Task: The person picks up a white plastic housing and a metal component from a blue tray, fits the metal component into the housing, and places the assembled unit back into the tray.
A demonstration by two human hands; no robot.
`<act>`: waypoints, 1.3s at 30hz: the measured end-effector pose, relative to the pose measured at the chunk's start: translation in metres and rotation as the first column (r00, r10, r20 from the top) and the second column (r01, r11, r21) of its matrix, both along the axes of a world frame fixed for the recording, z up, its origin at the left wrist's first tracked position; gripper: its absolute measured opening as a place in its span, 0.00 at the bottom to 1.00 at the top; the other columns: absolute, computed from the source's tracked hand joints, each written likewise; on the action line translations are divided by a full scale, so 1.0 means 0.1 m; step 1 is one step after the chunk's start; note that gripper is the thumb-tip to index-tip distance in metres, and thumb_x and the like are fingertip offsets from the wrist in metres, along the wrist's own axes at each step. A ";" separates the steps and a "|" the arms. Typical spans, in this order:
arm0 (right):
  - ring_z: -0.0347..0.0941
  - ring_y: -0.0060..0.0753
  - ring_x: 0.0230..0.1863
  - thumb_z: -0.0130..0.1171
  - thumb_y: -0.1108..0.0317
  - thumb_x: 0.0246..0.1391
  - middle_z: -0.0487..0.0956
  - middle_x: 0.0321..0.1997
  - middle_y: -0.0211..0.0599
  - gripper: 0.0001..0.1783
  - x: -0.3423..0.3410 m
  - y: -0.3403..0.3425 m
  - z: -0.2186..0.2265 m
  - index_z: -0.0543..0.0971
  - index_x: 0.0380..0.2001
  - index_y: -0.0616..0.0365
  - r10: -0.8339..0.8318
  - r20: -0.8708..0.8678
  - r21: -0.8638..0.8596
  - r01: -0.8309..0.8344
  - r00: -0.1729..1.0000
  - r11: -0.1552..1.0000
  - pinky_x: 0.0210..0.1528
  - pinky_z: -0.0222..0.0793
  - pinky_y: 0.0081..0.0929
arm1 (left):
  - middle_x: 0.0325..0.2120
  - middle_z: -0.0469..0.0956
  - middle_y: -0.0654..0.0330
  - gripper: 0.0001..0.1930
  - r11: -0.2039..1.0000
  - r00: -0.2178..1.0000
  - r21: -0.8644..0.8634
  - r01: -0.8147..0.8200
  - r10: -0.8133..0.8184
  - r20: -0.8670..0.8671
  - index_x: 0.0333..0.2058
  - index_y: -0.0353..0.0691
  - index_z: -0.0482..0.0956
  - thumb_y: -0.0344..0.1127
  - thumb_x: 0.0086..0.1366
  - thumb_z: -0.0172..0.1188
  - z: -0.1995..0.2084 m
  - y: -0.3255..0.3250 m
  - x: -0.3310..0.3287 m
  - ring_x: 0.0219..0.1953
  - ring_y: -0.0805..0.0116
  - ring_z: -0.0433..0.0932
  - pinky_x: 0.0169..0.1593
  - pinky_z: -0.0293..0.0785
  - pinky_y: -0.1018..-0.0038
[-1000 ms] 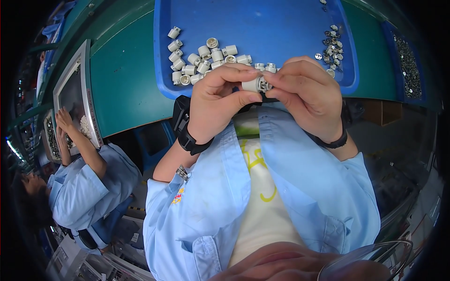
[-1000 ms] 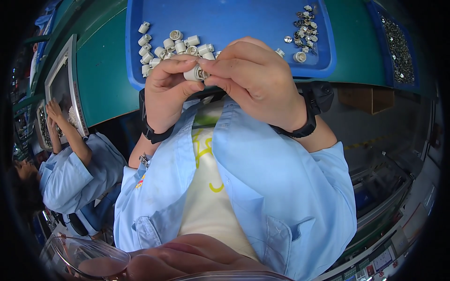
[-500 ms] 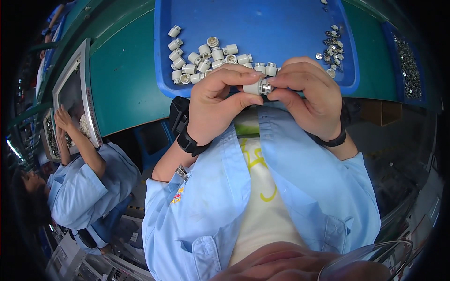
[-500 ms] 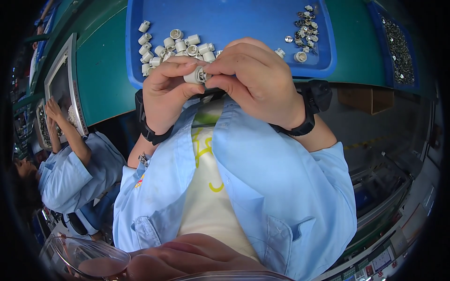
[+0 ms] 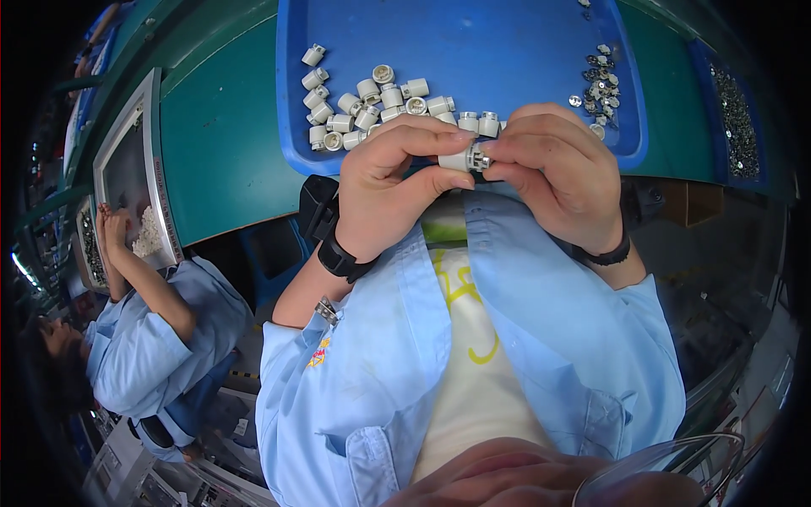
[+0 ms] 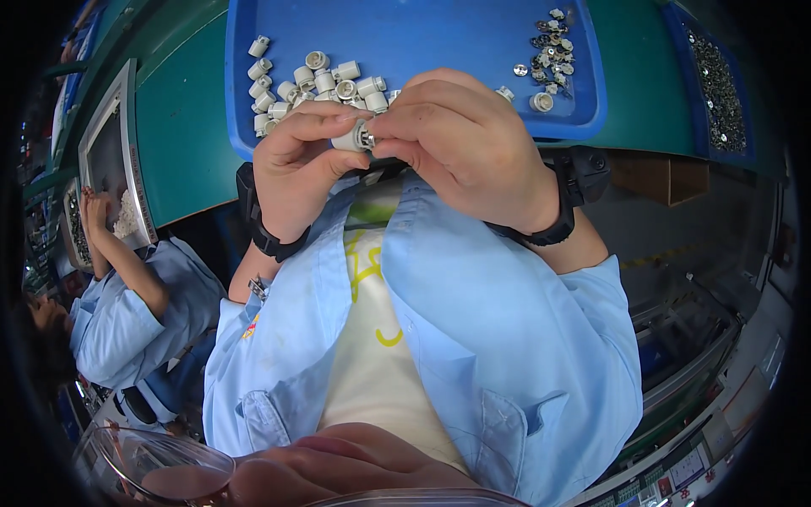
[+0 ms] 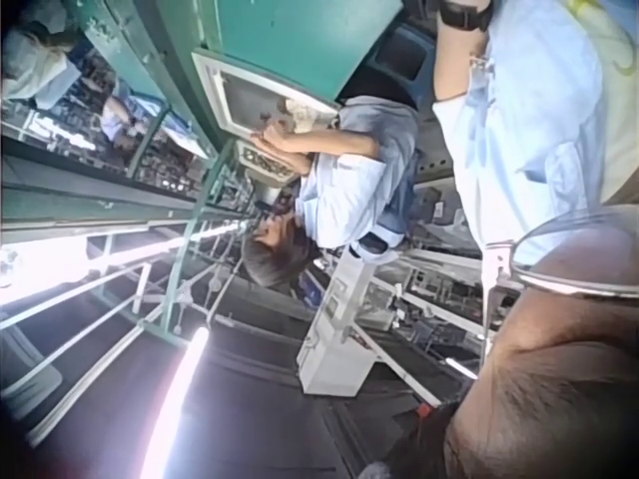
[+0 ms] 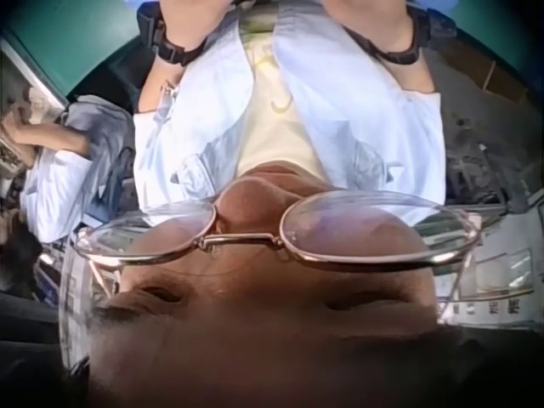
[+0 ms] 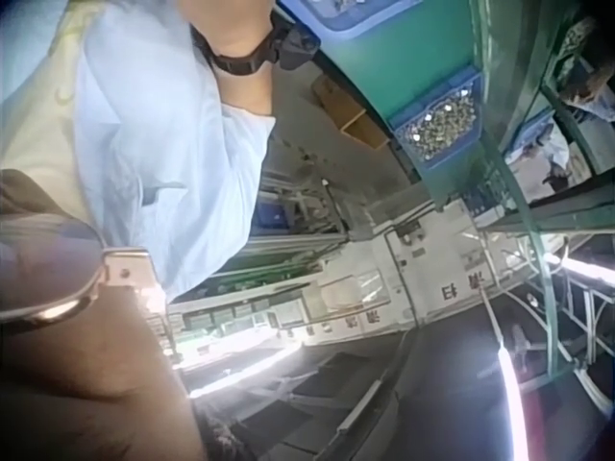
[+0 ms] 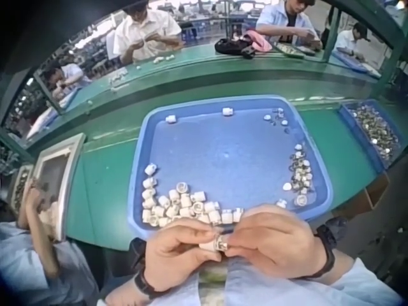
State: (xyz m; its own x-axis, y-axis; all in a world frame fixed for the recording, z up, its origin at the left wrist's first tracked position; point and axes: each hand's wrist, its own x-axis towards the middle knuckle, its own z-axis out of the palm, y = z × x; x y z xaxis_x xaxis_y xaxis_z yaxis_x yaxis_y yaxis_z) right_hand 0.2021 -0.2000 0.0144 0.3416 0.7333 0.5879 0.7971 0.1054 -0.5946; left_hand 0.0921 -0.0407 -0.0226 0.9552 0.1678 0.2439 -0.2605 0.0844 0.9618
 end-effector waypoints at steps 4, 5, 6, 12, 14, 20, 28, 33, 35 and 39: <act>0.70 0.38 0.29 0.64 0.76 0.34 0.74 0.26 0.37 0.12 0.01 0.01 0.02 0.76 0.28 0.61 0.012 -0.001 -0.011 -0.012 1.000 1.000 0.30 0.66 0.26 | 0.39 0.71 0.54 0.17 1.000 1.000 0.029 0.004 -0.003 -0.030 0.37 0.35 0.73 0.14 0.47 0.58 0.02 0.02 0.00 0.43 0.64 0.71 0.43 0.73 0.74; 0.70 0.38 0.29 0.63 0.76 0.34 0.74 0.26 0.37 0.12 0.02 0.01 0.01 0.76 0.28 0.61 0.013 -0.002 -0.014 -0.013 1.000 1.000 0.30 0.66 0.26 | 0.39 0.71 0.54 0.17 0.999 1.000 0.052 -0.001 0.002 -0.029 0.37 0.35 0.73 0.14 0.47 0.58 0.01 0.03 0.00 0.43 0.64 0.71 0.43 0.73 0.74; 0.70 0.38 0.29 0.63 0.76 0.34 0.74 0.26 0.37 0.12 0.02 0.02 0.01 0.75 0.28 0.61 0.013 -0.002 -0.016 -0.013 1.000 1.000 0.30 0.66 0.26 | 0.39 0.71 0.54 0.17 0.997 1.000 0.074 -0.005 0.007 -0.028 0.37 0.35 0.73 0.14 0.47 0.58 0.01 0.04 0.00 0.43 0.64 0.71 0.43 0.73 0.75; 0.70 0.38 0.29 0.63 0.77 0.34 0.74 0.26 0.38 0.12 0.01 0.03 -0.01 0.75 0.28 0.62 -0.007 -0.012 0.001 0.007 1.000 1.000 0.30 0.66 0.26 | 0.39 0.71 0.54 0.17 0.990 0.999 0.136 -0.028 0.032 -0.030 0.37 0.35 0.73 0.15 0.47 0.59 0.02 0.04 0.00 0.43 0.64 0.72 0.43 0.73 0.75; 0.70 0.38 0.29 0.63 0.77 0.34 0.75 0.26 0.38 0.12 0.01 0.02 0.01 0.75 0.27 0.62 -0.011 -0.007 -0.004 0.011 1.000 1.000 0.30 0.66 0.26 | 0.39 0.71 0.54 0.17 0.990 1.000 0.140 -0.025 0.025 -0.001 0.37 0.35 0.73 0.15 0.47 0.59 0.02 0.04 0.01 0.43 0.64 0.72 0.43 0.73 0.74; 0.71 0.39 0.29 0.63 0.78 0.34 0.75 0.26 0.38 0.12 -0.01 -0.02 0.01 0.75 0.28 0.62 -0.004 -0.004 -0.014 0.003 1.000 1.000 0.30 0.66 0.26 | 0.33 0.76 0.58 0.15 0.988 0.987 0.041 -0.150 0.152 -0.046 0.32 0.36 0.77 0.24 0.42 0.66 0.04 -0.07 0.01 0.36 0.68 0.74 0.40 0.70 0.78; 0.71 0.38 0.29 0.63 0.80 0.33 0.74 0.26 0.39 0.13 -0.03 -0.06 -0.05 0.76 0.28 0.62 0.010 -0.012 0.008 -0.010 1.000 1.000 0.30 0.66 0.26 | 0.32 0.77 0.58 0.15 0.973 0.989 0.173 -0.150 0.147 0.031 0.32 0.37 0.78 0.24 0.41 0.66 0.06 -0.08 0.01 0.34 0.69 0.75 0.37 0.71 0.78; 0.71 0.37 0.29 0.63 0.80 0.33 0.74 0.25 0.38 0.14 0.01 -0.06 -0.08 0.76 0.29 0.63 0.077 -0.039 0.035 -0.075 0.996 0.997 0.30 0.66 0.25 | 0.33 0.76 0.57 0.15 0.932 0.989 0.335 -0.140 0.116 0.091 0.32 0.36 0.77 0.23 0.42 0.66 0.09 -0.04 -0.01 0.35 0.68 0.75 0.38 0.71 0.76; 0.71 0.37 0.29 0.63 0.81 0.33 0.74 0.25 0.38 0.14 0.01 -0.07 -0.09 0.76 0.29 0.63 0.109 -0.064 0.048 -0.106 0.992 0.993 0.30 0.66 0.24 | 0.36 0.73 0.55 0.16 0.934 0.997 0.353 -0.064 0.042 0.067 0.35 0.35 0.75 0.20 0.44 0.64 0.09 -0.02 -0.04 0.40 0.66 0.73 0.42 0.70 0.75; 0.70 0.34 0.31 0.62 0.79 0.37 0.75 0.27 0.39 0.12 -0.02 -0.07 -0.12 0.76 0.30 0.64 0.150 -0.206 0.091 -0.134 0.967 0.987 0.33 0.65 0.23 | 0.35 0.74 0.55 0.16 0.976 0.997 0.203 -0.083 0.082 0.013 0.34 0.35 0.75 0.20 0.43 0.64 0.11 -0.07 -0.06 0.38 0.66 0.73 0.42 0.69 0.75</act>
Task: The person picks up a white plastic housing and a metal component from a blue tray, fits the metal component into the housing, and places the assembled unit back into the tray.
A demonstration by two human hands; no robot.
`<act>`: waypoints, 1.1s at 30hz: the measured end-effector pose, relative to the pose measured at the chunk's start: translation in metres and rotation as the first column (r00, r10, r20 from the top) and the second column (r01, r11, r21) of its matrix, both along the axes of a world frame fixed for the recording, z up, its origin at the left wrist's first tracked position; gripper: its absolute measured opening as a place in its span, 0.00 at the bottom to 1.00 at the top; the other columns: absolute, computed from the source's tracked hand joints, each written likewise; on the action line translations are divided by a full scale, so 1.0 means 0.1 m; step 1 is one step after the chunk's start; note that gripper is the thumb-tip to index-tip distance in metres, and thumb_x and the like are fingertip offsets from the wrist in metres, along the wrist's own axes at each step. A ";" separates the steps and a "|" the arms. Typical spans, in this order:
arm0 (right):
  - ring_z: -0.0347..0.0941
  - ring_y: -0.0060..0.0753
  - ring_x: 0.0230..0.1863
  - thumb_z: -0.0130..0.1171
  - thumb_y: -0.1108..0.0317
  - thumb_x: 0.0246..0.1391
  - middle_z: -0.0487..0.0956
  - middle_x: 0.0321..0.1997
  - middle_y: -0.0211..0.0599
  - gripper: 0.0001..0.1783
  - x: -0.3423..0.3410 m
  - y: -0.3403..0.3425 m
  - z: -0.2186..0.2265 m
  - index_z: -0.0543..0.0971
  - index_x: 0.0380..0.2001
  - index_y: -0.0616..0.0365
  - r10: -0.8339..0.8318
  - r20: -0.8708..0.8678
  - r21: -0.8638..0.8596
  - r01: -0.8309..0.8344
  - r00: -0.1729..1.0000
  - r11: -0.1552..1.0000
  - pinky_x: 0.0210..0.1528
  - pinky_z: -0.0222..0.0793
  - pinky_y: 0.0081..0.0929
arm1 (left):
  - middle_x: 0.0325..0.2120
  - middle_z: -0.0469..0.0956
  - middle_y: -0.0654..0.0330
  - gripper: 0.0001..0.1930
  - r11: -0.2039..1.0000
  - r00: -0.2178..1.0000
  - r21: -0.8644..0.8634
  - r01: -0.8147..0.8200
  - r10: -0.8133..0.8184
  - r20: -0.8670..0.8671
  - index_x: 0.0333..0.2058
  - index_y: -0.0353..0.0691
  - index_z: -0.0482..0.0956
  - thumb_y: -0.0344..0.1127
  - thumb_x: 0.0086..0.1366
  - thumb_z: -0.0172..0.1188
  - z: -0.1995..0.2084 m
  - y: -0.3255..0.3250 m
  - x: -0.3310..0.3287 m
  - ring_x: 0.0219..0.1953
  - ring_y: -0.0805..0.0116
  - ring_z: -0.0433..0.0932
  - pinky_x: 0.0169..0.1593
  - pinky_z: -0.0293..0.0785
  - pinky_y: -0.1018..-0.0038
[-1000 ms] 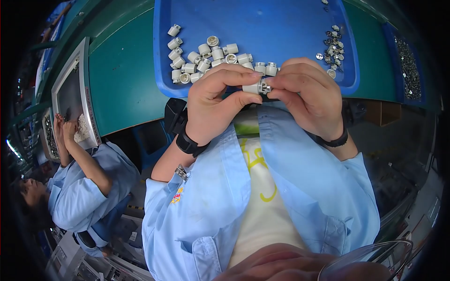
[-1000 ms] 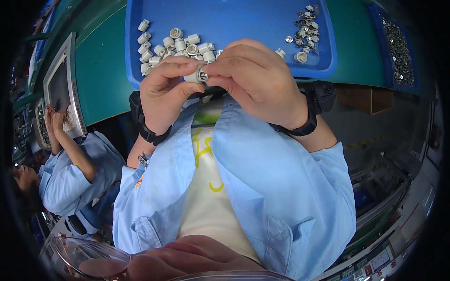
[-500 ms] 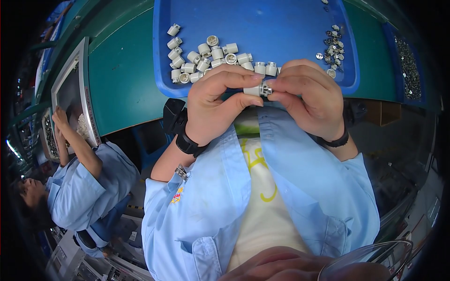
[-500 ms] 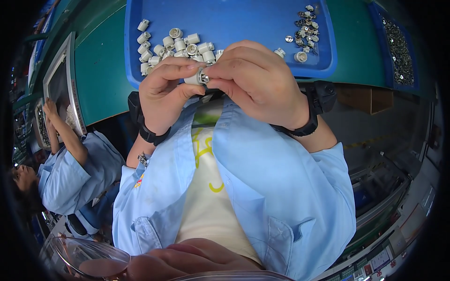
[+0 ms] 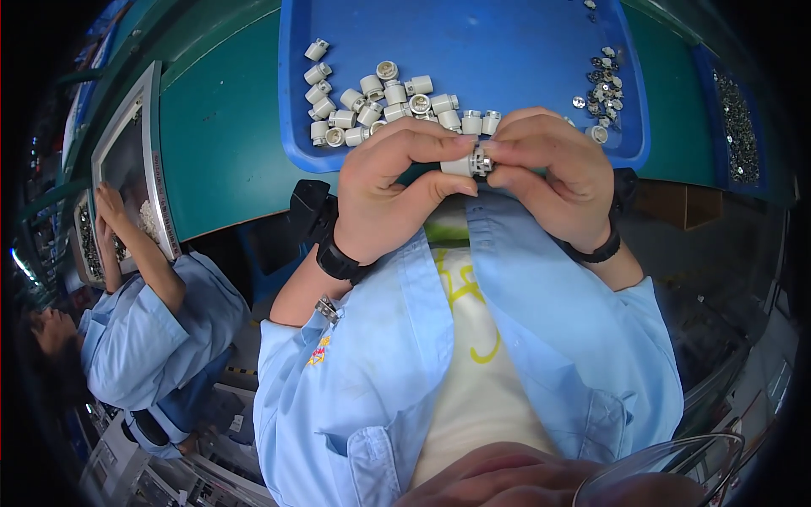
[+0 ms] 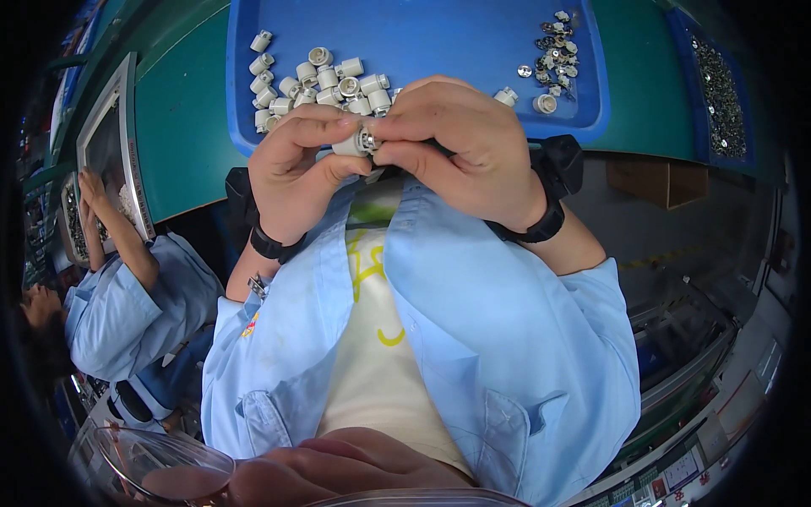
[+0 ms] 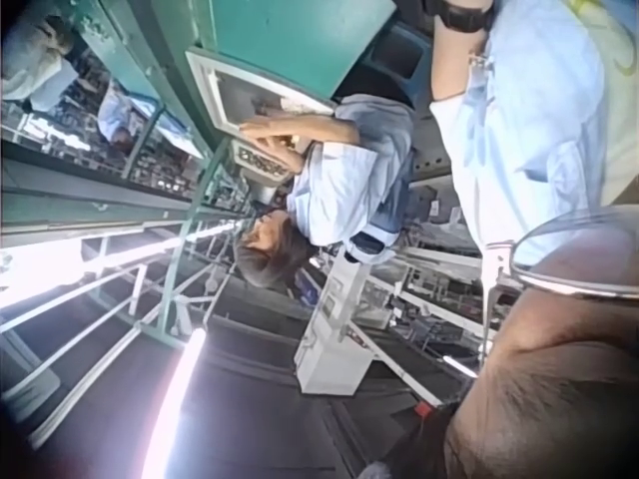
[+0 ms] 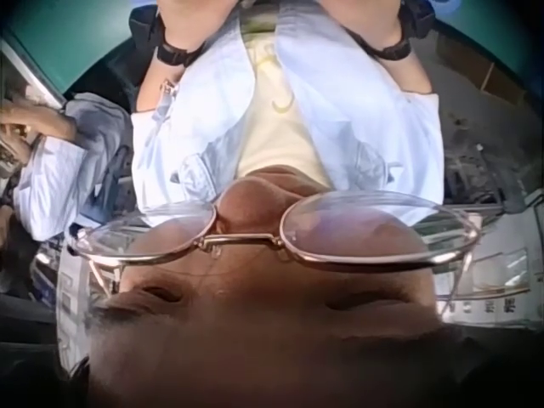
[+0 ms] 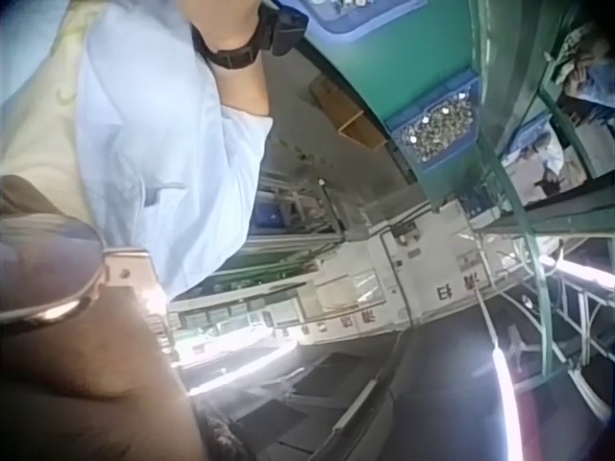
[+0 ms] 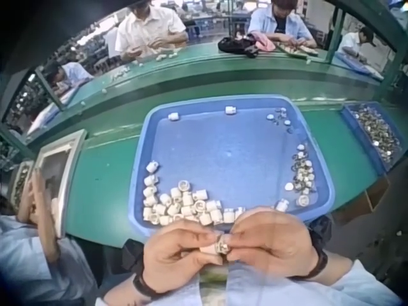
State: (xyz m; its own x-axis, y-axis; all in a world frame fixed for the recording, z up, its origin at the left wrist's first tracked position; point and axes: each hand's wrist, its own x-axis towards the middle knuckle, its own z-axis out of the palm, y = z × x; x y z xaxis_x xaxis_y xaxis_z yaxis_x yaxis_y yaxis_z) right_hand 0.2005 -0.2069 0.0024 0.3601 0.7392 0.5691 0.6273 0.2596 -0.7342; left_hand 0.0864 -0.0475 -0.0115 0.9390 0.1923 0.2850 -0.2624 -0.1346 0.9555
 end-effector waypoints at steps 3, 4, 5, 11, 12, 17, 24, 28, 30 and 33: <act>0.68 0.29 0.35 0.60 0.76 0.43 0.73 0.31 0.37 0.10 0.00 -0.02 -0.04 0.74 0.31 0.64 0.055 -0.342 -0.058 -0.080 0.938 0.995 0.37 0.63 0.21 | 0.33 0.75 0.56 0.16 1.000 0.999 0.000 -0.029 0.029 0.022 0.34 0.35 0.76 0.22 0.43 0.65 -0.02 -0.02 0.00 0.37 0.67 0.74 0.42 0.69 0.76; 0.68 0.29 0.35 0.60 0.76 0.43 0.73 0.31 0.37 0.10 -0.01 -0.02 -0.06 0.74 0.31 0.64 0.053 -0.342 -0.059 -0.078 0.938 0.995 0.37 0.63 0.21 | 0.33 0.75 0.56 0.16 0.999 0.999 0.000 -0.041 0.041 0.033 0.34 0.35 0.76 0.23 0.42 0.66 -0.03 -0.02 0.01 0.37 0.68 0.74 0.41 0.69 0.76; 0.67 0.27 0.36 0.60 0.75 0.44 0.72 0.32 0.36 0.10 -0.02 -0.01 -0.08 0.72 0.31 0.63 0.103 -0.543 -0.042 -0.149 0.833 0.988 0.39 0.62 0.20 | 0.33 0.75 0.56 0.16 0.999 0.999 -0.001 -0.039 0.039 0.033 0.34 0.35 0.76 0.23 0.42 0.66 -0.02 -0.01 0.01 0.37 0.68 0.74 0.41 0.69 0.76; 0.66 0.14 0.33 0.57 0.76 0.47 0.70 0.31 0.26 0.09 0.05 0.01 -0.14 0.68 0.33 0.61 0.206 -0.835 0.004 -0.367 0.511 0.930 0.36 0.64 0.12 | 0.29 0.76 0.59 0.14 0.935 0.991 0.355 -0.019 -0.030 0.132 0.30 0.36 0.75 0.27 0.41 0.66 0.12 0.02 0.07 0.32 0.64 0.74 0.34 0.70 0.75; 0.66 0.14 0.33 0.57 0.76 0.47 0.70 0.31 0.26 0.09 0.05 0.01 -0.13 0.68 0.33 0.61 0.206 -0.835 0.004 -0.368 0.510 0.930 0.36 0.64 0.12 | 0.28 0.76 0.59 0.13 0.920 0.988 0.392 -0.028 -0.033 0.149 0.29 0.36 0.75 0.27 0.41 0.66 0.12 0.02 0.07 0.30 0.63 0.74 0.32 0.70 0.74; 0.64 0.13 0.31 0.57 0.75 0.47 0.68 0.29 0.24 0.09 0.03 0.02 -0.12 0.68 0.30 0.60 0.200 -0.835 -0.027 -0.401 0.512 0.916 0.34 0.62 0.12 | 0.26 0.75 0.59 0.13 0.911 0.980 0.411 -0.025 -0.059 0.192 0.27 0.36 0.74 0.27 0.40 0.66 0.10 0.00 0.06 0.29 0.62 0.74 0.30 0.69 0.73; 0.63 0.16 0.35 0.61 0.68 0.45 0.67 0.32 0.27 0.13 0.11 0.03 -0.09 0.66 0.28 0.58 0.175 -0.880 -0.074 -0.491 0.442 0.868 0.40 0.60 0.14 | 0.25 0.74 0.59 0.13 0.883 0.966 0.467 -0.038 -0.087 0.244 0.26 0.36 0.73 0.28 0.40 0.66 0.05 0.01 0.07 0.28 0.62 0.73 0.30 0.69 0.73; 0.63 0.17 0.35 0.62 0.68 0.45 0.67 0.32 0.28 0.14 0.15 0.02 -0.04 0.67 0.28 0.58 0.182 -0.916 -0.080 -0.607 0.357 0.791 0.40 0.60 0.14 | 0.25 0.74 0.58 0.13 0.922 0.957 0.382 0.060 -0.162 0.241 0.26 0.36 0.73 0.27 0.40 0.66 0.08 -0.02 0.04 0.29 0.61 0.74 0.30 0.69 0.73; 0.64 0.18 0.36 0.63 0.70 0.43 0.68 0.33 0.28 0.14 0.13 0.01 -0.03 0.67 0.29 0.59 0.229 -0.917 -0.004 -0.582 0.327 0.813 0.41 0.60 0.15 | 0.25 0.74 0.59 0.13 0.931 0.956 0.362 0.047 -0.147 0.253 0.27 0.36 0.72 0.27 0.40 0.66 0.12 -0.02 0.05 0.29 0.61 0.74 0.31 0.69 0.72; 0.65 0.20 0.38 0.63 0.71 0.43 0.69 0.35 0.30 0.15 0.03 0.02 -0.03 0.68 0.31 0.60 0.265 -0.867 0.036 -0.477 0.422 0.878 0.42 0.60 0.16 | 0.25 0.74 0.59 0.14 0.946 0.953 0.324 0.018 -0.113 0.279 0.28 0.37 0.71 0.27 0.41 0.66 0.17 -0.01 0.07 0.29 0.61 0.74 0.31 0.69 0.72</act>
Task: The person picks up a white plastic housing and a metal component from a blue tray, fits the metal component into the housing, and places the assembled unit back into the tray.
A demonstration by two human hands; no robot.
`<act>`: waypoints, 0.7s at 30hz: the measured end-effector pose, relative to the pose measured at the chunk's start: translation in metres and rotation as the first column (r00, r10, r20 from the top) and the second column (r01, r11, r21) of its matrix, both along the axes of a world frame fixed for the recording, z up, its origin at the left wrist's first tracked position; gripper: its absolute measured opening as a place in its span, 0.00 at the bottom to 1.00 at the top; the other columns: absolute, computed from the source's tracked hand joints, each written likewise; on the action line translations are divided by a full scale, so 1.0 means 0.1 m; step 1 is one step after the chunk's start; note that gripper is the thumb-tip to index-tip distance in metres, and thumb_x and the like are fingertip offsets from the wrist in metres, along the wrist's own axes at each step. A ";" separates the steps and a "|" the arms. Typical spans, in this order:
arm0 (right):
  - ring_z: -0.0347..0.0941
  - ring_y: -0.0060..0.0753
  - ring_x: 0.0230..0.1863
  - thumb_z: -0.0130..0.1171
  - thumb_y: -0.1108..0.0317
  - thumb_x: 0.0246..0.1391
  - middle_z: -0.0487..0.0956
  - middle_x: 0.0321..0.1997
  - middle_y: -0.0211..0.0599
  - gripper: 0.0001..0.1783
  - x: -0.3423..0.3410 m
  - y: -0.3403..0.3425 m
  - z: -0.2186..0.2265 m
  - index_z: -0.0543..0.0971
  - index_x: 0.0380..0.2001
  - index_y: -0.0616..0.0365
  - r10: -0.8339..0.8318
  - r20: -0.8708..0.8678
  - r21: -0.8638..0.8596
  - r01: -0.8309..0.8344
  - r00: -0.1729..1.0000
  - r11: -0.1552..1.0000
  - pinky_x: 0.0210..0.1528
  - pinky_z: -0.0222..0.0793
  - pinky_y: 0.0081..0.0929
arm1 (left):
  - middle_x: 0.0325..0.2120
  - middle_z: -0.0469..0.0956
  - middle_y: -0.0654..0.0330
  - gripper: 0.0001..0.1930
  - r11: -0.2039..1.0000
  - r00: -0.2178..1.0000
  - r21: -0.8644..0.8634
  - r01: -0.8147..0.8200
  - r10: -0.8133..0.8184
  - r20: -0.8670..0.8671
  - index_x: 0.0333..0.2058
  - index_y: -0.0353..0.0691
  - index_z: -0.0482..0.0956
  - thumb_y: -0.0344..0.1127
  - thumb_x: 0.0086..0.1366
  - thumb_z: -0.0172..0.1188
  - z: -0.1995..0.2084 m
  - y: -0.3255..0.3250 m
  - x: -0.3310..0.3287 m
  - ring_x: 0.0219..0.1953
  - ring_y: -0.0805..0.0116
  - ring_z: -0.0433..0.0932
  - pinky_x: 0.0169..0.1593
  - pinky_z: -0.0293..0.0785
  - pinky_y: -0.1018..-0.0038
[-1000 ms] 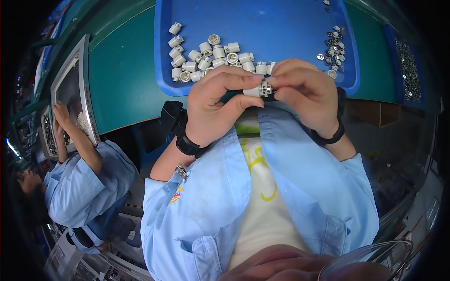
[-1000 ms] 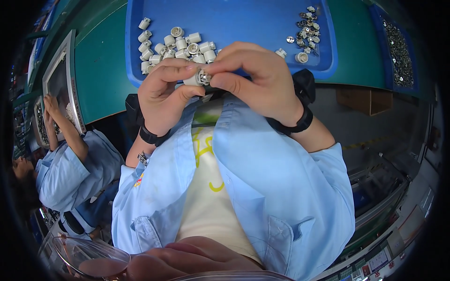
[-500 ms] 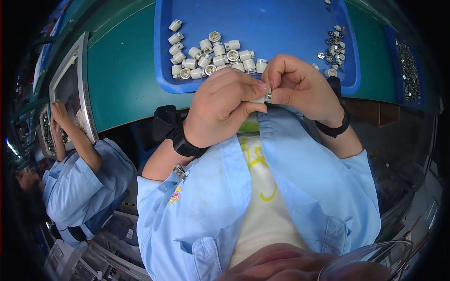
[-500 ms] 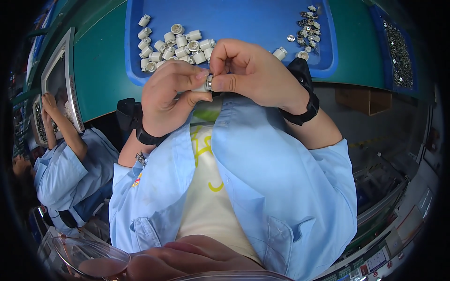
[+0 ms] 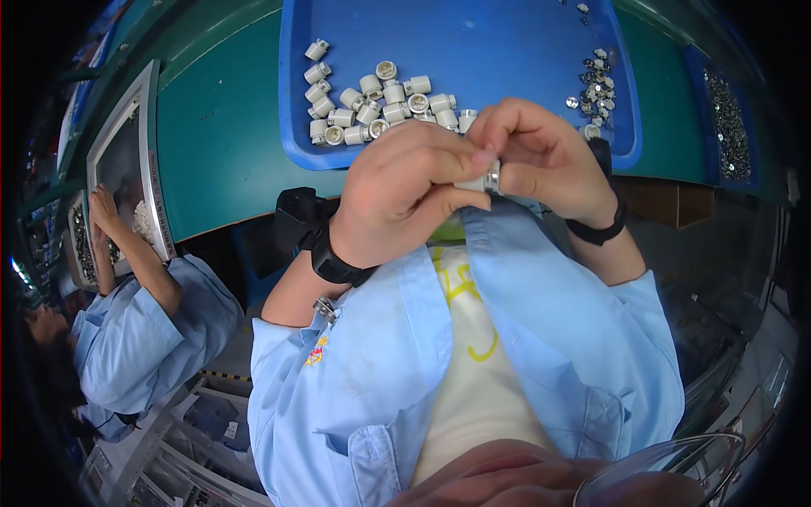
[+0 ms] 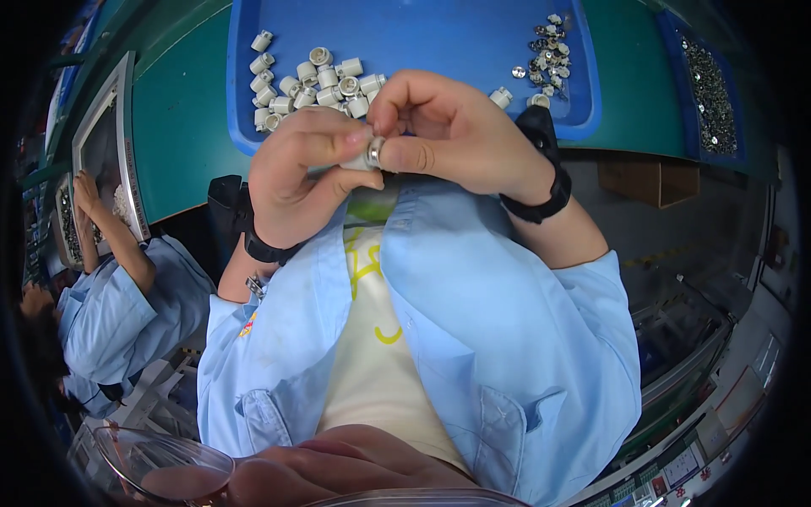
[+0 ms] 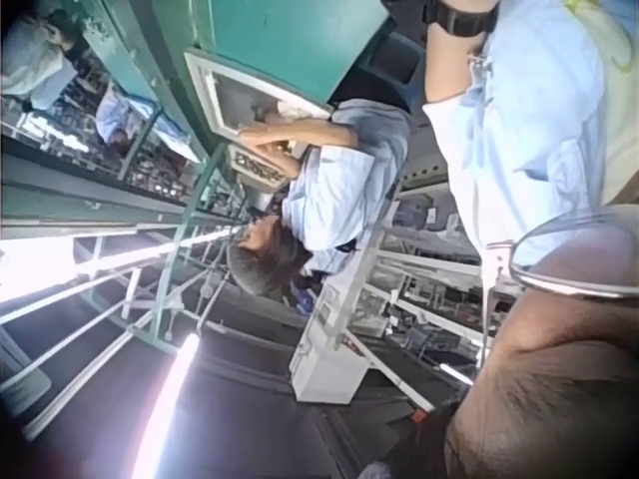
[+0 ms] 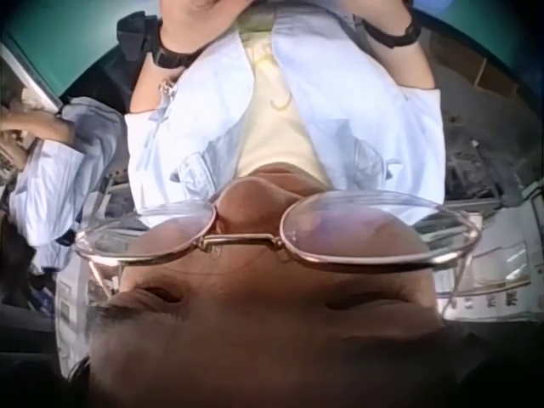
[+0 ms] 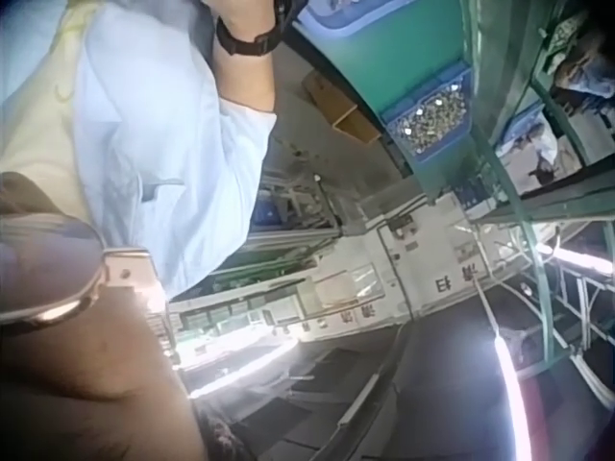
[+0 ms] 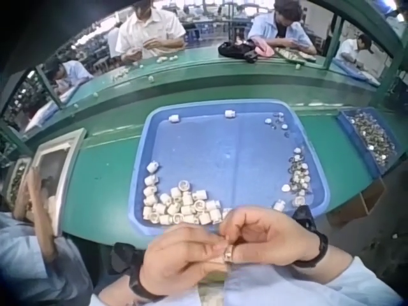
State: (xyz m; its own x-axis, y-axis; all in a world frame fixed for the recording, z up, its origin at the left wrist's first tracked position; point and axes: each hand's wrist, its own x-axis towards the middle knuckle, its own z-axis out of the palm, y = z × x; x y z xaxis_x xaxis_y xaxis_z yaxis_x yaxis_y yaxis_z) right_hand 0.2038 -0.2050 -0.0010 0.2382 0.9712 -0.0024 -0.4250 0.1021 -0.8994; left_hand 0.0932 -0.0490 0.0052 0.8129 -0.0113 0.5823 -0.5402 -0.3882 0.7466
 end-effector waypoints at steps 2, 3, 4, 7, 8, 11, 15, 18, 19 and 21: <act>0.67 0.23 0.40 0.63 0.72 0.42 0.70 0.38 0.32 0.16 -0.08 0.02 0.01 0.69 0.35 0.62 -0.233 0.149 0.135 0.213 0.961 0.968 0.44 0.61 0.18 | 0.26 0.75 0.59 0.16 0.995 0.996 -0.046 -0.087 0.085 -0.033 0.29 0.37 0.70 0.26 0.41 0.67 -0.02 0.00 -0.01 0.29 0.61 0.74 0.32 0.70 0.71; 0.67 0.23 0.40 0.63 0.72 0.42 0.70 0.38 0.32 0.16 -0.10 0.02 0.04 0.69 0.35 0.62 -0.235 0.157 0.138 0.214 0.959 0.967 0.44 0.61 0.18 | 0.27 0.75 0.59 0.17 0.989 0.991 -0.069 -0.129 0.125 -0.052 0.30 0.38 0.70 0.26 0.41 0.67 -0.03 0.00 -0.01 0.30 0.61 0.74 0.32 0.70 0.71; 0.67 0.24 0.41 0.63 0.72 0.43 0.71 0.39 0.33 0.17 -0.12 0.02 0.07 0.69 0.37 0.62 -0.265 0.274 0.128 0.239 0.924 0.963 0.46 0.61 0.19 | 0.27 0.75 0.59 0.17 0.990 0.992 -0.069 -0.125 0.122 -0.043 0.30 0.38 0.70 0.26 0.41 0.67 -0.06 0.01 0.00 0.30 0.61 0.74 0.32 0.70 0.71; 0.68 0.27 0.43 0.62 0.72 0.43 0.72 0.41 0.36 0.20 -0.16 0.01 0.11 0.70 0.40 0.64 -0.311 0.499 0.104 0.301 0.809 0.948 0.48 0.61 0.22 | 0.29 0.75 0.59 0.19 0.981 0.985 -0.111 -0.162 0.153 -0.084 0.32 0.38 0.69 0.27 0.40 0.67 -0.15 0.04 -0.03 0.31 0.61 0.74 0.33 0.70 0.71; 0.68 0.27 0.43 0.62 0.72 0.43 0.72 0.41 0.36 0.20 -0.17 0.01 0.10 0.70 0.41 0.65 -0.299 0.488 0.073 0.303 0.820 0.950 0.48 0.62 0.22 | 0.29 0.75 0.59 0.19 0.981 0.986 -0.116 -0.155 0.146 -0.079 0.32 0.38 0.69 0.27 0.40 0.67 -0.16 0.05 -0.03 0.31 0.61 0.74 0.33 0.70 0.71; 0.69 0.28 0.42 0.62 0.71 0.43 0.73 0.42 0.37 0.21 -0.17 0.02 0.10 0.71 0.42 0.66 -0.274 0.468 0.009 0.306 0.840 0.952 0.48 0.62 0.23 | 0.30 0.75 0.59 0.21 0.981 0.985 -0.100 -0.165 0.159 -0.063 0.33 0.39 0.69 0.29 0.39 0.68 -0.18 0.07 -0.03 0.31 0.61 0.74 0.34 0.69 0.72; 0.70 0.27 0.38 0.62 0.74 0.42 0.75 0.37 0.38 0.19 -0.14 0.03 0.19 0.73 0.40 0.66 -0.300 0.506 -0.011 0.353 0.809 0.935 0.43 0.65 0.21 | 0.29 0.75 0.59 0.21 0.976 0.976 -0.105 -0.192 0.179 -0.125 0.33 0.38 0.70 0.30 0.39 0.68 -0.10 0.08 -0.02 0.31 0.60 0.74 0.35 0.69 0.71; 0.71 0.24 0.33 0.61 0.75 0.41 0.76 0.34 0.37 0.16 0.03 0.01 0.50 0.74 0.38 0.65 -0.230 0.880 0.062 0.380 0.416 0.923 0.36 0.67 0.19 | 0.29 0.75 0.58 0.18 0.975 0.971 -0.010 -0.221 0.219 -0.094 0.33 0.38 0.71 0.30 0.41 0.67 -0.10 0.23 -0.01 0.32 0.59 0.73 0.35 0.68 0.71; 0.71 0.24 0.33 0.61 0.75 0.41 0.76 0.34 0.37 0.16 0.14 0.06 0.64 0.74 0.38 0.65 -0.241 0.884 0.080 0.378 0.400 0.922 0.36 0.67 0.19 | 0.29 0.74 0.58 0.17 0.970 0.967 0.037 -0.239 0.241 -0.080 0.33 0.37 0.71 0.30 0.42 0.66 -0.11 0.29 0.00 0.33 0.58 0.72 0.36 0.67 0.70; 0.71 0.23 0.30 0.58 0.76 0.42 0.76 0.30 0.37 0.12 0.47 0.25 0.92 0.75 0.35 0.63 -0.211 0.976 0.174 0.407 0.046 0.896 0.32 0.66 0.17 | 0.30 0.74 0.57 0.16 0.952 0.946 0.077 -0.296 0.303 -0.114 0.32 0.37 0.71 0.30 0.44 0.65 -0.13 0.43 -0.01 0.34 0.58 0.72 0.36 0.67 0.70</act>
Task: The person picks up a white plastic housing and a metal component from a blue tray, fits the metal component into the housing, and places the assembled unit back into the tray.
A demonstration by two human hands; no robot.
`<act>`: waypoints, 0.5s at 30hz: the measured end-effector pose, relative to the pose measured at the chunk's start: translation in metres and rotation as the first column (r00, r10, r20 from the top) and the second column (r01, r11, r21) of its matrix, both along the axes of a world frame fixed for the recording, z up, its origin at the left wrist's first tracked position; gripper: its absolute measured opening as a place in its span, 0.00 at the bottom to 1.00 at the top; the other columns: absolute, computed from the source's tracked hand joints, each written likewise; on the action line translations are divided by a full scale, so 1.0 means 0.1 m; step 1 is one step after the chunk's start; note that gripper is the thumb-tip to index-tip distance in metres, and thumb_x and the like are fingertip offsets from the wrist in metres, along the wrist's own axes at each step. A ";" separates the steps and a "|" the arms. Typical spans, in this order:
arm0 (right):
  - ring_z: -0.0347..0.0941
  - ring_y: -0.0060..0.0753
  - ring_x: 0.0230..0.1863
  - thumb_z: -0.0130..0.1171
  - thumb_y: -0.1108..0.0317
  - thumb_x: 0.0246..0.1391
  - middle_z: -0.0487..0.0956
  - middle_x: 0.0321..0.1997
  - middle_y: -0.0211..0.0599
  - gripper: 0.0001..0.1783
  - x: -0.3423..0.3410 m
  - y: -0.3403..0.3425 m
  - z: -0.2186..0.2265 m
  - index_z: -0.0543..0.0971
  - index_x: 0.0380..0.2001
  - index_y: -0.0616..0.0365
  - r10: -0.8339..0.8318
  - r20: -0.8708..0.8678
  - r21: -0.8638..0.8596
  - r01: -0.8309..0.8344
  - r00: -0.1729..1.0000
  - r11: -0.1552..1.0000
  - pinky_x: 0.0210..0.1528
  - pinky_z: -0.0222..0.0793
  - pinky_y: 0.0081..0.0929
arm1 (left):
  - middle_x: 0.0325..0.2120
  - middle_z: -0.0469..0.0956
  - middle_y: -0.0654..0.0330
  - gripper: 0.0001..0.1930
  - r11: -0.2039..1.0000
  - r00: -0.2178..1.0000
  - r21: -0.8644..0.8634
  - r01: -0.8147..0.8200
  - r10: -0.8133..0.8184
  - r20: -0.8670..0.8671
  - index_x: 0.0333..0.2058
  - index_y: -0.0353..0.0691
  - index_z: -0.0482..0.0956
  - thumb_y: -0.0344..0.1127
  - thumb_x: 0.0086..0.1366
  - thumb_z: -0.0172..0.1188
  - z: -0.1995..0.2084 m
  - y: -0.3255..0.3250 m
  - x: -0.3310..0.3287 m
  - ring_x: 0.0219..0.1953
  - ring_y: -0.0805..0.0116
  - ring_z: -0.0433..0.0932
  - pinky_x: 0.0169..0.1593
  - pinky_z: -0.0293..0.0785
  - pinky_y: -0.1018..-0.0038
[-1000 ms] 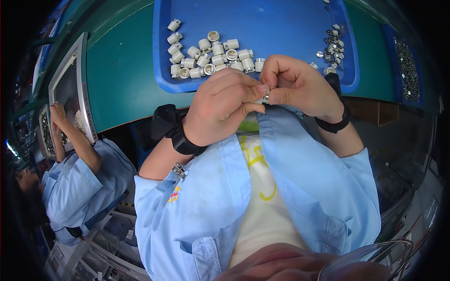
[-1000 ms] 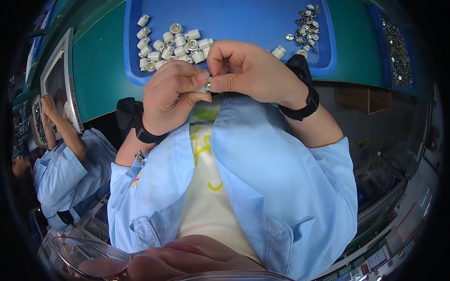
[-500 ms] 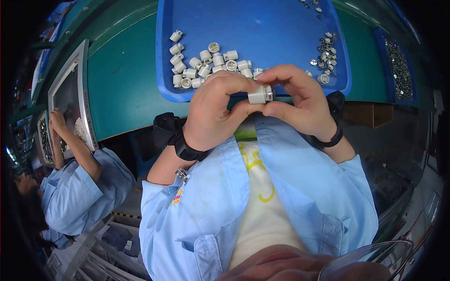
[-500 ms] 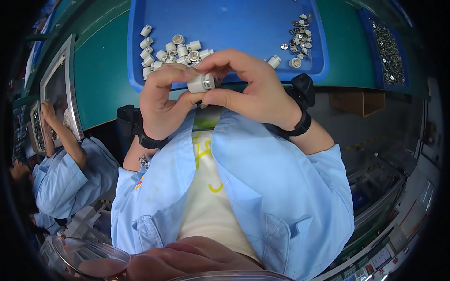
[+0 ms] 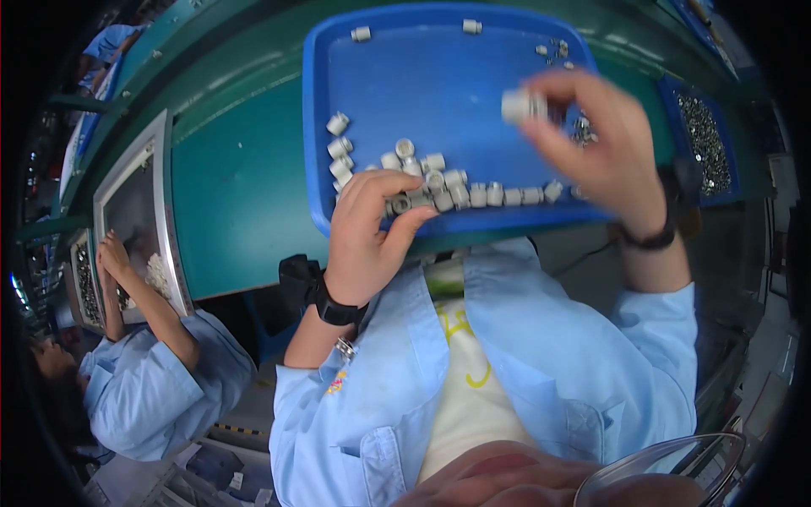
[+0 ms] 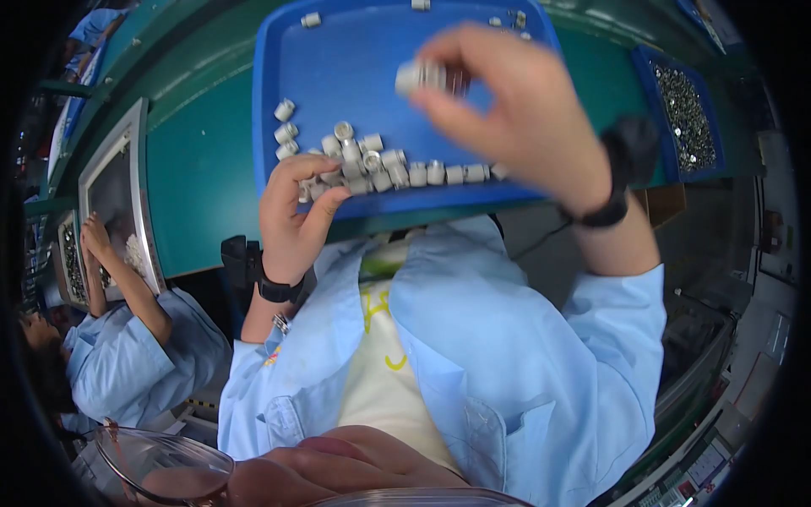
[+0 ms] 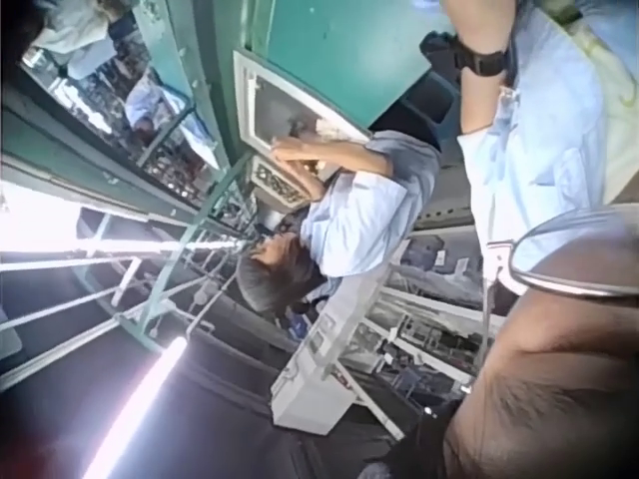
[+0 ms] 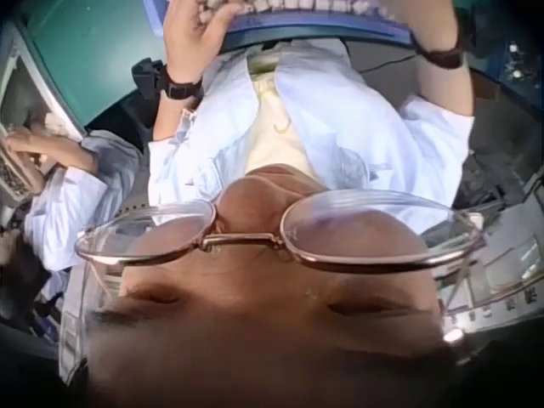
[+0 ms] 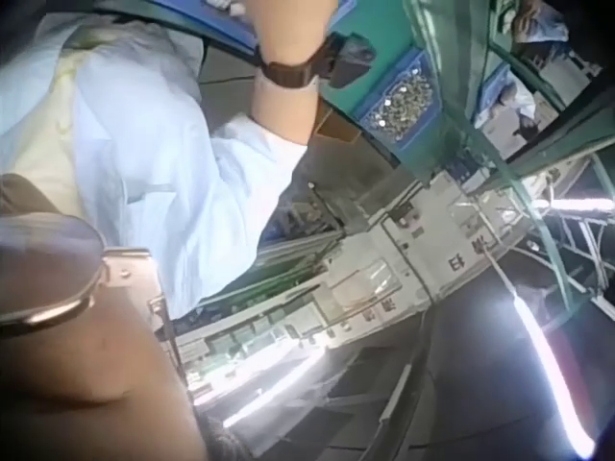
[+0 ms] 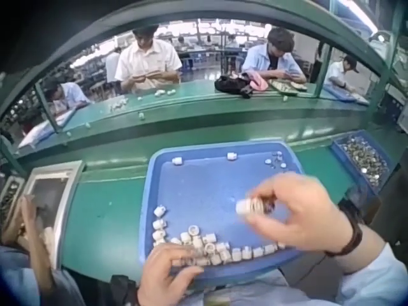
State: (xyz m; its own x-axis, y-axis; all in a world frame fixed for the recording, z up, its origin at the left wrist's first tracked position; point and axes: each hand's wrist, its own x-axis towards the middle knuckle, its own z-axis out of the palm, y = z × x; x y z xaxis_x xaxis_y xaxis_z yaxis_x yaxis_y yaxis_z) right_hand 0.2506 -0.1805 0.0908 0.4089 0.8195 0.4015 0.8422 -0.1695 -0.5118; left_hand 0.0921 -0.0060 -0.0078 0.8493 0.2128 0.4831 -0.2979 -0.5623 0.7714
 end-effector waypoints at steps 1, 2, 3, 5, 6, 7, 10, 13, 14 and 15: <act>0.72 0.27 0.30 0.57 0.71 0.43 0.76 0.31 0.37 0.12 0.26 0.12 0.04 0.75 0.34 0.63 -0.076 0.060 -0.039 0.078 0.995 0.996 0.32 0.66 0.20 | 0.30 0.74 0.57 0.14 0.999 0.997 0.016 -0.050 0.051 -0.057 0.32 0.37 0.72 0.30 0.45 0.64 -0.01 0.04 0.01 0.35 0.57 0.71 0.37 0.66 0.69; 0.72 0.32 0.30 0.56 0.67 0.44 0.76 0.31 0.38 0.13 0.56 0.28 0.09 0.75 0.33 0.62 -0.145 0.119 -0.074 0.155 0.982 0.985 0.32 0.67 0.23 | 0.30 0.74 0.56 0.13 0.994 0.988 0.032 -0.105 0.108 -0.114 0.31 0.37 0.72 0.30 0.46 0.63 -0.01 0.08 0.03 0.36 0.57 0.71 0.38 0.66 0.69; 0.73 0.37 0.27 0.55 0.63 0.43 0.76 0.27 0.44 0.14 0.77 0.52 0.16 0.75 0.30 0.64 -0.184 0.107 -0.044 0.189 0.977 0.981 0.31 0.67 0.27 | 0.30 0.74 0.56 0.13 0.992 0.988 0.038 -0.122 0.125 -0.095 0.31 0.37 0.72 0.30 0.46 0.63 -0.03 0.12 0.02 0.36 0.57 0.71 0.38 0.66 0.69; 0.73 0.42 0.23 0.53 0.61 0.42 0.75 0.22 0.49 0.15 1.44 0.89 0.13 0.75 0.25 0.66 -0.271 0.209 -0.016 0.281 0.940 0.960 0.28 0.68 0.31 | 0.32 0.73 0.56 0.12 0.984 0.983 0.128 -0.122 0.138 -0.121 0.32 0.37 0.72 0.30 0.48 0.62 -0.05 0.19 0.10 0.37 0.56 0.70 0.39 0.65 0.68; 0.73 0.43 0.22 0.54 0.63 0.41 0.75 0.21 0.48 0.14 1.80 0.98 0.03 0.75 0.25 0.66 -0.283 0.319 -0.032 0.309 0.904 0.951 0.27 0.67 0.31 | 0.33 0.73 0.56 0.11 0.978 0.978 0.159 -0.133 0.155 -0.138 0.32 0.37 0.72 0.31 0.49 0.61 -0.01 0.11 0.11 0.38 0.56 0.70 0.40 0.65 0.68; 0.73 0.44 0.23 0.53 0.63 0.41 0.75 0.21 0.49 0.13 2.14 1.00 -0.05 0.75 0.23 0.65 -0.303 0.221 -0.105 0.332 0.927 0.937 0.27 0.68 0.32 | 0.33 0.73 0.56 0.11 0.978 0.979 0.150 -0.144 0.163 -0.121 0.32 0.37 0.72 0.31 0.49 0.61 0.02 0.02 0.11 0.38 0.56 0.70 0.40 0.65 0.68; 0.73 0.45 0.29 0.53 0.60 0.43 0.76 0.28 0.46 0.16 3.21 1.27 -0.45 0.75 0.29 0.63 -0.390 0.264 -0.286 0.458 0.882 0.842 0.32 0.68 0.33 | 0.34 0.73 0.57 0.11 0.981 0.966 0.173 -0.092 0.130 -0.224 0.32 0.38 0.72 0.31 0.49 0.60 0.08 -0.05 0.16 0.38 0.57 0.70 0.42 0.63 0.68; 0.72 0.49 0.38 0.52 0.53 0.45 0.76 0.38 0.45 0.23 4.01 1.53 -1.07 0.75 0.37 0.61 -0.459 0.446 -0.371 0.626 0.768 0.686 0.40 0.67 0.37 | 0.35 0.73 0.58 0.10 0.965 0.952 0.257 -0.052 0.126 -0.280 0.32 0.38 0.73 0.33 0.50 0.60 0.08 0.05 0.17 0.39 0.59 0.70 0.44 0.62 0.68; 0.70 0.53 0.41 0.51 0.49 0.45 0.75 0.41 0.47 0.26 4.07 1.59 -1.21 0.75 0.39 0.61 -0.499 0.488 -0.356 0.685 0.717 0.636 0.44 0.66 0.40 | 0.35 0.73 0.58 0.10 0.965 0.946 0.252 -0.069 0.143 -0.289 0.32 0.38 0.73 0.33 0.50 0.60 0.07 0.06 0.15 0.39 0.59 0.70 0.44 0.62 0.68; 0.70 0.53 0.41 0.51 0.49 0.45 0.75 0.41 0.47 0.26 4.15 1.64 -1.32 0.75 0.39 0.61 -0.488 0.484 -0.363 0.674 0.726 0.643 0.44 0.66 0.40 | 0.35 0.73 0.59 0.10 0.970 0.941 0.235 -0.056 0.130 -0.312 0.32 0.39 0.73 0.33 0.50 0.60 0.05 0.06 0.14 0.39 0.60 0.70 0.44 0.61 0.68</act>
